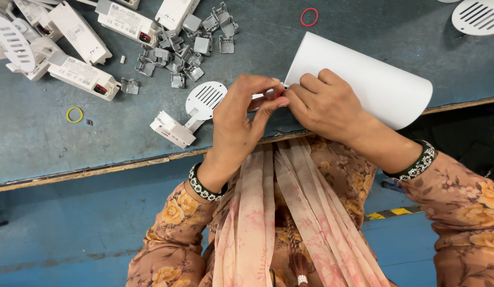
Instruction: The person assembles white cylindrical light fixtures by inserting a rectangular ballast into the cylinder, securing it with metal clips, and attaching a circular vented cover. The person uses a screwdriver to tighten the clips and handles multiple components on a blue workbench.
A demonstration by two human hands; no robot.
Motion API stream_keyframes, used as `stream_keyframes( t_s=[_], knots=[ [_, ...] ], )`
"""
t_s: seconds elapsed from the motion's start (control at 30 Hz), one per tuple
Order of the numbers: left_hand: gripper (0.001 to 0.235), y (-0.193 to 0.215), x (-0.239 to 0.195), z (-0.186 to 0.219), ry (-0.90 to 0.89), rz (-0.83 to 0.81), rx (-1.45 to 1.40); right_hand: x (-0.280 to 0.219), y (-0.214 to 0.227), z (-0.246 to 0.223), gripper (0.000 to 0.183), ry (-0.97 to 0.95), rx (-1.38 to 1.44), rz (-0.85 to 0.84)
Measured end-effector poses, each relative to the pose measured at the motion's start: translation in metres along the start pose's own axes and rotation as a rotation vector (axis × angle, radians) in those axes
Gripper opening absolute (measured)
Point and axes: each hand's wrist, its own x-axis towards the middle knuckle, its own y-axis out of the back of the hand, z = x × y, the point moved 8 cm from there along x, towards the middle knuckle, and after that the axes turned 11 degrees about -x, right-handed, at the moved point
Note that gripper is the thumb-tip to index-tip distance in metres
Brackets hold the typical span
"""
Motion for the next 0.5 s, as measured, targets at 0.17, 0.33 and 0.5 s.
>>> stream_keyframes(
  t_s=[0.17,0.33,0.5],
  knots=[
    [0.028,-0.0015,-0.0028,0.0009,-0.008,-0.007,-0.023,-0.0024,-0.0005,-0.0025,0.008,-0.016,0.003,0.015],
    [0.029,-0.0001,-0.0025,0.0000,-0.021,0.006,-0.035,-0.0039,-0.0007,-0.0042,0.008,-0.060,-0.004,0.027],
    [0.031,0.0005,-0.0058,-0.0039,-0.032,0.016,-0.017,-0.0044,-0.0013,-0.0045,0.010,-0.066,0.025,0.041]
  ],
)
